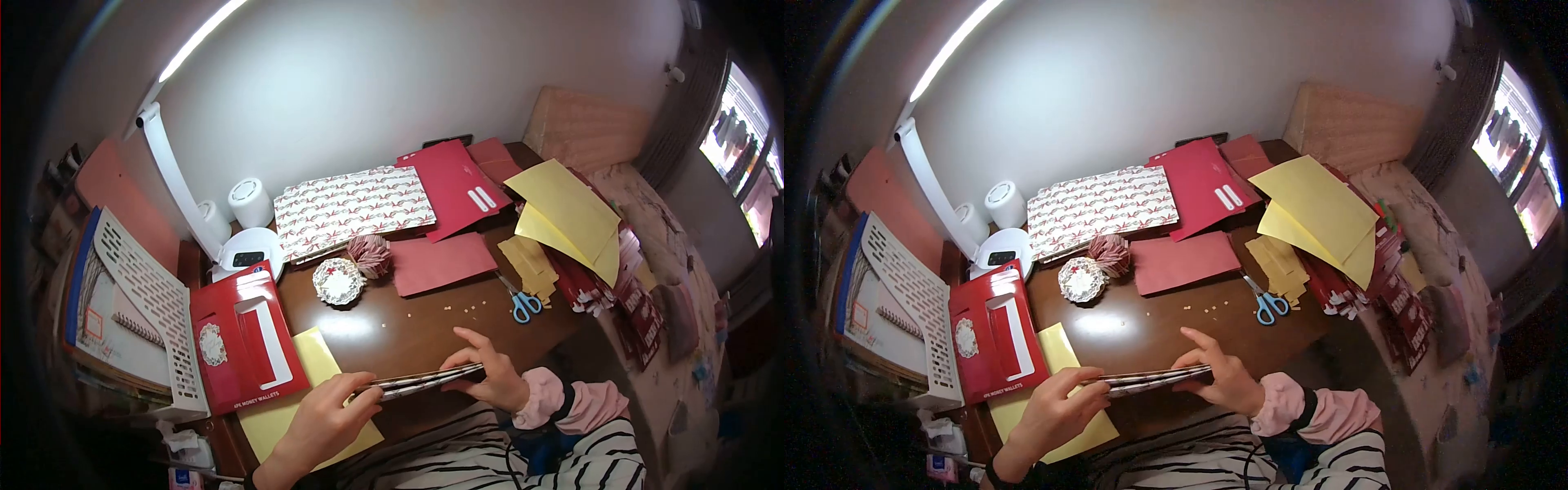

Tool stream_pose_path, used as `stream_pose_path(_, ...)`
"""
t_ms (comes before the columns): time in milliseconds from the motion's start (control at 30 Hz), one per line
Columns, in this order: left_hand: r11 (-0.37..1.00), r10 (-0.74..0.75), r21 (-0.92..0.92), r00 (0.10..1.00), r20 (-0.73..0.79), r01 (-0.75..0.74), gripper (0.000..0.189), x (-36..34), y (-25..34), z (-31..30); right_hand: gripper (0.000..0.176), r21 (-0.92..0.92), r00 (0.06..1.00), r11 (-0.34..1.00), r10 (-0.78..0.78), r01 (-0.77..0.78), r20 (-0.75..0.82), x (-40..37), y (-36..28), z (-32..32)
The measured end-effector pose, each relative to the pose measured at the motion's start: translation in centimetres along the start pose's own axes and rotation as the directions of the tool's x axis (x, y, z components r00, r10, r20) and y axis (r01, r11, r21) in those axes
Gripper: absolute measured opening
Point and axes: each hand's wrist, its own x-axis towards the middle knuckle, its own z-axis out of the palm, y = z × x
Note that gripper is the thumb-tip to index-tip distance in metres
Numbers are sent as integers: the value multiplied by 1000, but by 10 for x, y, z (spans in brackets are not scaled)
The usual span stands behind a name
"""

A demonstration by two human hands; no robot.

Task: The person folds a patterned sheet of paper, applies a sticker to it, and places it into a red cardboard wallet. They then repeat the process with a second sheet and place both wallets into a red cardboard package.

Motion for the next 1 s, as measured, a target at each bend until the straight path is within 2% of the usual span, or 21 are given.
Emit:
stream_pose_path(167, 997, 63, 38, 997, 33, -64, 28, 2, 3, -3, 83, 6, 998, 998, -56, 56, 10, 3, -5, 1)
stream_pose_path(267, 998, 31, 52, 997, 64, -35, 26, 1, 4, -4, 82, 5, 997, 998, -66, 66, 34, 4, -6, 2)
stream_pose_path(467, 992, 76, 103, 997, -14, -74, 20, -2, 5, -8, 82, 25, 985, 988, -155, 153, 78, 12, -21, -9)
stream_pose_path(533, 987, 101, 129, 993, -63, -93, 19, -1, 8, -16, 80, -38, 960, 961, -271, 274, 67, 17, -28, -15)
stream_pose_path(633, 987, 96, 138, 993, -70, -86, 18, -3, 9, -16, 77, -31, 953, 956, -289, 293, 86, 21, -33, -19)
stream_pose_path(667, 986, 99, 139, 992, -72, -89, 18, -4, 8, -15, 77, -34, 953, 955, -291, 294, 84, 20, -30, -16)
stream_pose_path(733, 988, 85, 131, 996, -32, -80, 18, -4, 4, -8, 76, 22, 975, 981, -193, 192, 112, 14, -16, -8)
stream_pose_path(867, 993, 58, 100, 998, 37, -62, 22, -4, 1, -2, 72, -13, 986, 993, -113, 116, 126, 5, -2, 3)
stream_pose_path(1000, 997, 7, 79, 992, 123, -17, 21, -6, 5, -6, 68, 36, 986, 994, -111, 107, 124, 5, 1, 4)
